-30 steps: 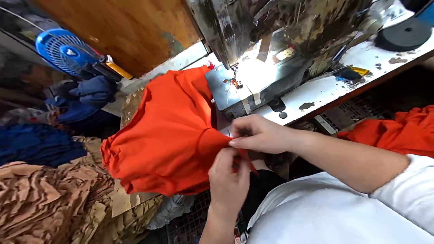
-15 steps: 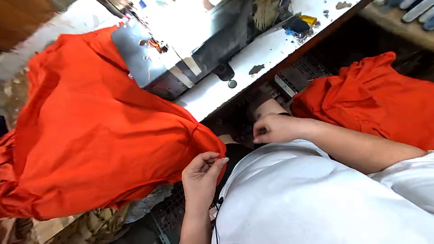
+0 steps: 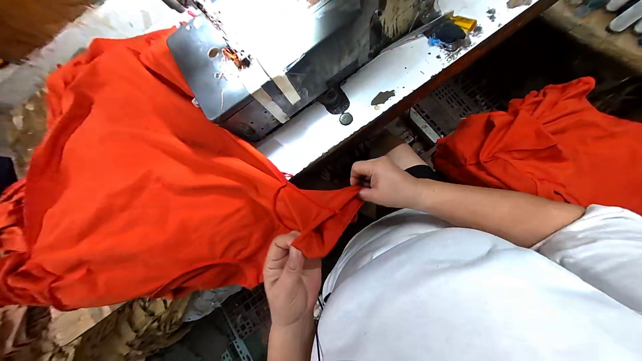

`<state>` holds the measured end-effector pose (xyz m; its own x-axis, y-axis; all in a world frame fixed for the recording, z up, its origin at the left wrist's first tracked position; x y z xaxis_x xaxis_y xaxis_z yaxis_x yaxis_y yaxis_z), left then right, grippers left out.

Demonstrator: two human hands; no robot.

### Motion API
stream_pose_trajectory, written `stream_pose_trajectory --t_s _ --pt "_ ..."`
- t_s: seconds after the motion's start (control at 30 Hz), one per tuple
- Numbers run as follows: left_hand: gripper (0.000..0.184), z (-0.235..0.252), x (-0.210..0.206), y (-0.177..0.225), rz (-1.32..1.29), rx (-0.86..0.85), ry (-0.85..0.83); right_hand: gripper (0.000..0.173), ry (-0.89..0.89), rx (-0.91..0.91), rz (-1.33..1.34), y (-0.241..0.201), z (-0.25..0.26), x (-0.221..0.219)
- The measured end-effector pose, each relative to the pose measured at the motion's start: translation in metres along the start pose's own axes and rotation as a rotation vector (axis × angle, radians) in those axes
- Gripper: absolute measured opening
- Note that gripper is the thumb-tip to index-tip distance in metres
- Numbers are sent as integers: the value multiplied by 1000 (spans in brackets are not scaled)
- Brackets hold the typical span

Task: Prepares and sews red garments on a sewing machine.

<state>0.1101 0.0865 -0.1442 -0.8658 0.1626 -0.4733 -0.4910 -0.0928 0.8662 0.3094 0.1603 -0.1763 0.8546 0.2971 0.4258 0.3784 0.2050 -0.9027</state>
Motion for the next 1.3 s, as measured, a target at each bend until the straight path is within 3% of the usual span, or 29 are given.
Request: stream_pose_trajectory --t_s 0.07,0.13,0.2,0.3,0.4,0.47,0.53,0.67,0.8,0.9,0.97,1.07,1.13,1.2,1.27,1.3 --pt "12 2 3 3 260 -134 -96 5 62 -91 343 2 5 2" --pt "11 10 11 12 529 -233 -70 6 6 -189 780 -5 12 -5" --pt "9 16 27 18 473 -184 142 9 -160 -264 1084 -16 20 -19" --pt "14 18 41 23 163 -64 336 29 -416 -282 1206 -30 23 -36" --pt "13 7 42 30 51 -86 308 29 -419 -243 1100 -40 22 -33" --pt "11 0 37 37 106 -148 207 16 -387 -214 1033 -49 20 -26" --pt "11 -4 30 47 294 -206 104 5 -391 -143 983 -60 19 -20" --pt "21 -13 20 69 798 -389 138 22 -424 -66 767 -79 21 -9" --pt "12 -24 16 74 1090 -631 164 20 -335 -23 465 -93 23 -4" --pt "7 -21 24 61 1077 -697 223 14 -126 279 -6 -108 26 -4" --pt "13 -8 34 50 883 -616 277 14 -43 452 -297 -118 34 -12" --pt "16 35 40 71 560 -462 553 22 1 590 -414 -153 50 -19" --pt "16 64 31 125 712 -667 533 40 78 738 -308 -189 53 -13" --pt "18 93 9 177 1059 -1034 372 41 184 882 -181 -211 56 -4" --pt "19 139 -27 189 1334 -1203 192 34 279 811 -187 -201 72 2" --pt "19 167 -41 179 1425 -1195 59 30 257 670 -203 -185 85 5"
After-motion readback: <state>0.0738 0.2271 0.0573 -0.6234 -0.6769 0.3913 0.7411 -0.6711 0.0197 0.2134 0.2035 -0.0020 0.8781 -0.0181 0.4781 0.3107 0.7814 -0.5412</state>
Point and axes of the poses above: each hand's wrist, its own z-axis towards the middle knuckle, its own x-axis out of the back of the hand, y = z × x, the point moved 7 cm from there along z, towards the middle knuckle, and after that the axes turned 4 degrees about -x, right-handed, at the moved point
